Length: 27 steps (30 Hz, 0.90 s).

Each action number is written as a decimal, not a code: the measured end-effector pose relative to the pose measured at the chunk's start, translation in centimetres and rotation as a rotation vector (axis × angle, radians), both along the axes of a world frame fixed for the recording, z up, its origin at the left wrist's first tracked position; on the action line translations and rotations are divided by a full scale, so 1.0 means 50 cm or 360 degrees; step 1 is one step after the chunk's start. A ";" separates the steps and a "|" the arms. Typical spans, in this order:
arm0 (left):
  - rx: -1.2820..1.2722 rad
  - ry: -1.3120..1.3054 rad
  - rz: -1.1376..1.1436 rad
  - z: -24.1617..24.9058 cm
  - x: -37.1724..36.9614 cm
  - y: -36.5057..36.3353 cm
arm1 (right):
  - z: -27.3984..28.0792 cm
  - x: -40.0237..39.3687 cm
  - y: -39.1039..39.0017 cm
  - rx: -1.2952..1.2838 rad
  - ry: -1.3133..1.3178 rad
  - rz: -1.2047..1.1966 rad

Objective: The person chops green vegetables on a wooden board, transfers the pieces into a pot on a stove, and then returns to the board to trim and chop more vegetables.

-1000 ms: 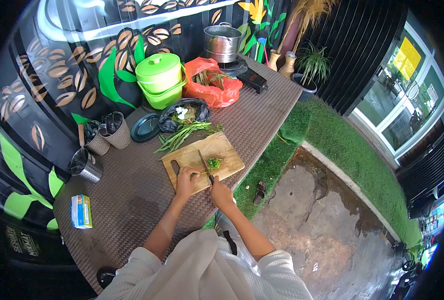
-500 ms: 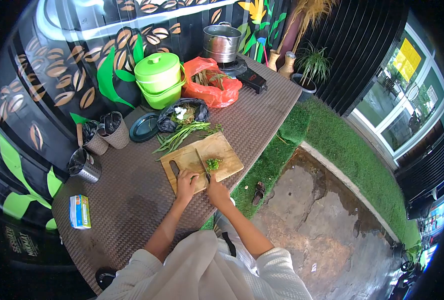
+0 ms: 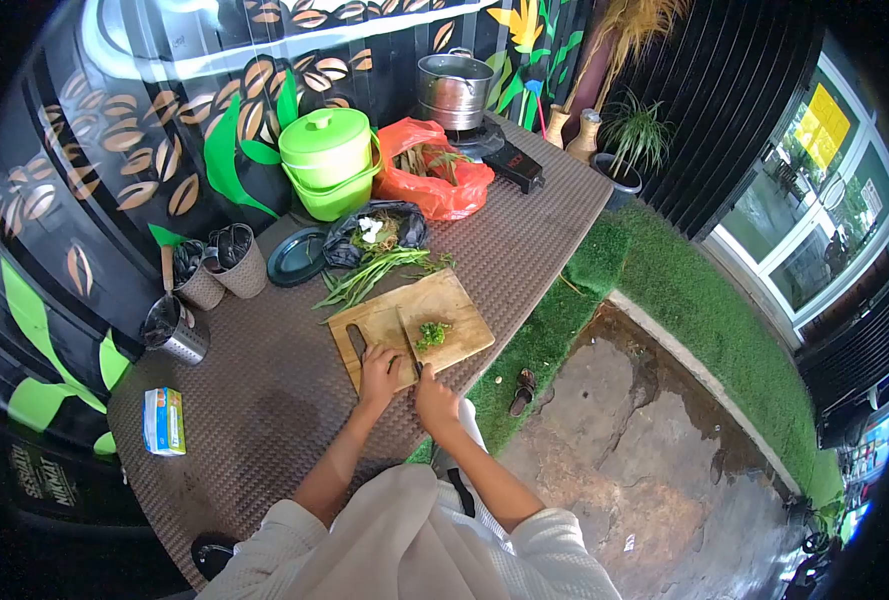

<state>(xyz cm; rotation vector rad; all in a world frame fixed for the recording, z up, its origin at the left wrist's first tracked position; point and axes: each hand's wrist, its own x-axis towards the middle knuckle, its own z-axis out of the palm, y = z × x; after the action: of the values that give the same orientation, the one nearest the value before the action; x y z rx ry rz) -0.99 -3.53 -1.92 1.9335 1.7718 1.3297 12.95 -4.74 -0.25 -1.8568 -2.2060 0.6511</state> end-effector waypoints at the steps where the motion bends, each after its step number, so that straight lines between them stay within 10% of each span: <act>1: -0.0001 0.0002 0.0011 -0.001 0.003 -0.003 | 0.002 -0.004 -0.006 -0.0036 -0.0029 -0.0022; 27: -0.0061 0.0090 0.0035 0.006 0.007 -0.012 | 0.011 0.004 0.024 -0.0074 0.0185 0.0045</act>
<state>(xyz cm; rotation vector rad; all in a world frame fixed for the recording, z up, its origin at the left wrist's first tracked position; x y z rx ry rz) -0.67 -4.13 -1.64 1.9555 1.8361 1.2507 13.17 -3.53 0.30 -1.7642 -2.1645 0.8013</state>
